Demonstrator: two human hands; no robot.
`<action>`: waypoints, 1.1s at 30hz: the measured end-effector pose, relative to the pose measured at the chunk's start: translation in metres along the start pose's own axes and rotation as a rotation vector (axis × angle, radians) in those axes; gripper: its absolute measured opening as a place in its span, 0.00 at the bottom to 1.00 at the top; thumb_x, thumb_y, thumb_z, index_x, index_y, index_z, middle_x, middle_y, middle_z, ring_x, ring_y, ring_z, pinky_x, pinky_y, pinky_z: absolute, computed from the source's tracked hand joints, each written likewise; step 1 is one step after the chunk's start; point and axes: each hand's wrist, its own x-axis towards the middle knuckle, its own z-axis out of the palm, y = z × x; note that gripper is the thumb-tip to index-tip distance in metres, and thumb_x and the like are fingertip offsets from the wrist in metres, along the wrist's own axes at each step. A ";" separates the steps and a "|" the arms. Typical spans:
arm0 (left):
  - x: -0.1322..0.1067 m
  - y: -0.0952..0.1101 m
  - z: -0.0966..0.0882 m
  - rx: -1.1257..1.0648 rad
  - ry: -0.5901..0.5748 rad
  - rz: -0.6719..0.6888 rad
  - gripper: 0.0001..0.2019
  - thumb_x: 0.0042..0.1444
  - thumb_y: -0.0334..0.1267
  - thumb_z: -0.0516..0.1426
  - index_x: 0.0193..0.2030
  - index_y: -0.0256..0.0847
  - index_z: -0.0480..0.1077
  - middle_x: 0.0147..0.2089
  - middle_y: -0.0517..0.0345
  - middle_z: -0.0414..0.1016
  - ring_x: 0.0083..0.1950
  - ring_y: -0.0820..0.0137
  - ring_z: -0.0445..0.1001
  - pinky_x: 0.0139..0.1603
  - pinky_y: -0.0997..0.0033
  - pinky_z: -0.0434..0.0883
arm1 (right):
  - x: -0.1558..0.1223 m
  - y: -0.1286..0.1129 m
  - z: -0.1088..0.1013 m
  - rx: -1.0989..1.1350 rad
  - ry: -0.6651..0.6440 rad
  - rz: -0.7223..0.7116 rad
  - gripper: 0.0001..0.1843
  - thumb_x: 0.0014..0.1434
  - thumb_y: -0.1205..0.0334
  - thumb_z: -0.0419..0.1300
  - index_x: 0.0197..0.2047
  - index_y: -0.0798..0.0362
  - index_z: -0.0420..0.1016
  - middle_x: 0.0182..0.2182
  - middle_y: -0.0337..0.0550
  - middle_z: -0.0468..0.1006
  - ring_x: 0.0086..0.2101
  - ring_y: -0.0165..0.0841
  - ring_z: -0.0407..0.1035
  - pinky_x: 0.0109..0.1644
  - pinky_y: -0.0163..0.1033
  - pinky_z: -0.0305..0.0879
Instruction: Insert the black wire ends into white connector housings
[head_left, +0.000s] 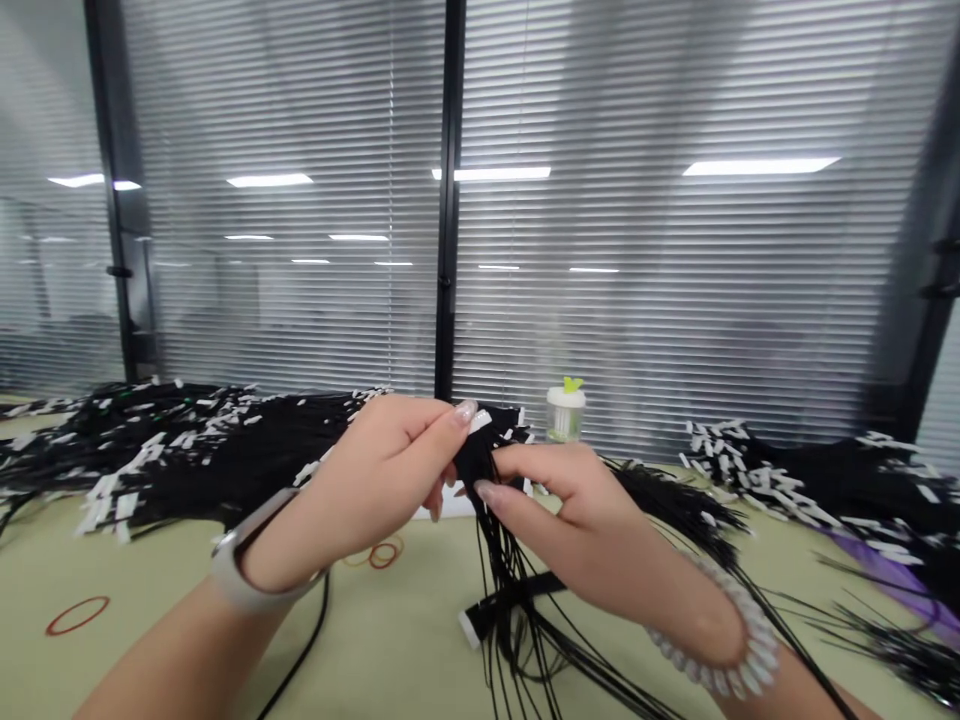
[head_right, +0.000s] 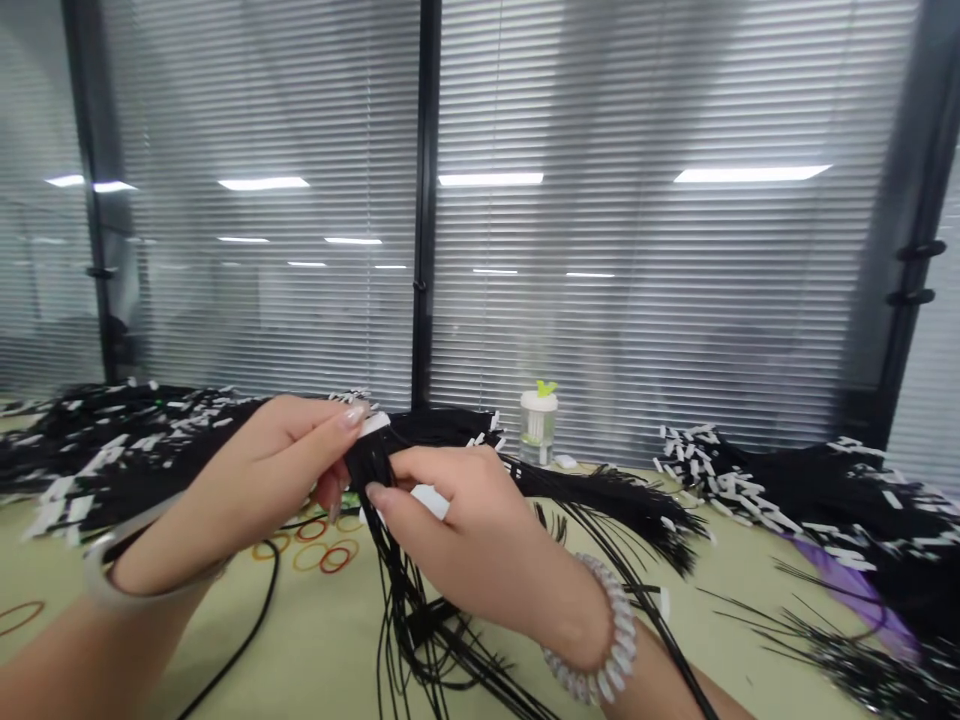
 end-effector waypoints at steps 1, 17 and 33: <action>0.000 0.000 0.000 -0.012 -0.015 0.000 0.22 0.57 0.44 0.45 0.14 0.38 0.61 0.11 0.65 0.64 0.15 0.79 0.63 0.17 0.82 0.59 | -0.001 0.000 0.001 -0.008 0.014 -0.013 0.16 0.57 0.60 0.48 0.20 0.56 0.53 0.17 0.33 0.51 0.21 0.22 0.45 0.25 0.30 0.46; -0.007 -0.002 -0.006 -0.311 -0.203 -0.022 0.22 0.57 0.46 0.45 0.17 0.37 0.63 0.13 0.62 0.64 0.17 0.77 0.63 0.21 0.77 0.61 | -0.006 -0.013 -0.006 -0.022 0.049 -0.206 0.07 0.54 0.69 0.49 0.26 0.55 0.64 0.23 0.33 0.69 0.27 0.22 0.61 0.40 0.31 0.56; -0.006 -0.004 -0.002 -0.518 -0.321 -0.083 0.21 0.56 0.44 0.46 0.15 0.37 0.63 0.11 0.59 0.63 0.16 0.74 0.61 0.21 0.73 0.57 | -0.008 -0.008 -0.004 -0.281 0.165 -0.226 0.07 0.50 0.67 0.52 0.22 0.55 0.60 0.17 0.30 0.58 0.22 0.21 0.49 0.54 0.35 0.48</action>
